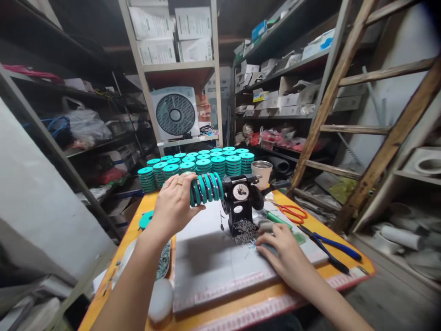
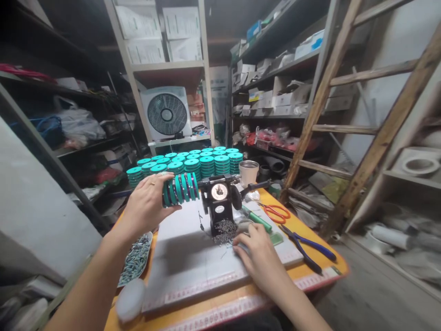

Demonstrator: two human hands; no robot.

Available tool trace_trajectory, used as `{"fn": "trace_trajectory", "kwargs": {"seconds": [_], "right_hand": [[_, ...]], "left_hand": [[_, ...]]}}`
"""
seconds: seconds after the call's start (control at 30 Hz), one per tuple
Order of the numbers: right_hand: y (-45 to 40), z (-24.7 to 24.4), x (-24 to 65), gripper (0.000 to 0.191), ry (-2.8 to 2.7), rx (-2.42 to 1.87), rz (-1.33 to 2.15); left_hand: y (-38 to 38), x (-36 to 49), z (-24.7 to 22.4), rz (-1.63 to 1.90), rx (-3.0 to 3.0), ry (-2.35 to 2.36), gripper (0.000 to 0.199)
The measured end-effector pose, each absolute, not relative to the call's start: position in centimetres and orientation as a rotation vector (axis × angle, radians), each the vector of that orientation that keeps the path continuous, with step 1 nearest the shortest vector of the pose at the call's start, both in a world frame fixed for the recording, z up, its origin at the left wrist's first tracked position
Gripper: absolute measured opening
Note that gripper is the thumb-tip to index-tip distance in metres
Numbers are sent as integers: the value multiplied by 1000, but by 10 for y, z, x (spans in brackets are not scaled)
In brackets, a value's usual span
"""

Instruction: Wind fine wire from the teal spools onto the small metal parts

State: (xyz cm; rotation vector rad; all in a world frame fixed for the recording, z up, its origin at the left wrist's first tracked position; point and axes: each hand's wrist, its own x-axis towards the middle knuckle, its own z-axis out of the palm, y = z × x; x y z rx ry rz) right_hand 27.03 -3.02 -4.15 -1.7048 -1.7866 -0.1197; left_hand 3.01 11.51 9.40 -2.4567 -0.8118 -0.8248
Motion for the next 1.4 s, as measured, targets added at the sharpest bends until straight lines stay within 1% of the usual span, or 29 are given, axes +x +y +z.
{"fn": "trace_trajectory", "kwargs": {"seconds": [0.17, 0.3, 0.4, 0.5, 0.57, 0.67, 0.8, 0.9, 1.1, 1.4], "right_hand": [[-12, -31, 249, 8, -1826, -1644, -91], [-2, -35, 241, 10, -1827, -1660, -106], [-2, -37, 240, 12, -1843, -1655, -128], [-8, -30, 240, 14, -1843, -1593, -147], [-11, -14, 240, 15, -1793, -1492, -132], [-7, 23, 236, 13, -1736, -1328, -163], [20, 75, 220, 12, -1794, -1139, -295], [45, 97, 207, 12, -1790, -1056, -370], [72, 103, 195, 10, -1809, -1029, -398], [72, 102, 192, 11, -1824, -1056, -436]], "left_hand": [[116, 30, 94, -820, -2451, -822, 69], [116, 30, 93, -821, -2467, -807, 69], [116, 30, 93, -828, -2478, -784, 70], [116, 30, 98, -807, -2506, -797, 71], [118, 30, 104, -758, -2538, -868, 67], [123, 30, 118, -635, -2635, -1014, 61], [132, 28, 133, -506, -2797, -1090, 69], [134, 27, 136, -498, -2842, -1098, 67], [135, 26, 134, -547, -2862, -1079, 59], [135, 25, 133, -559, -2884, -1084, 56]]}}
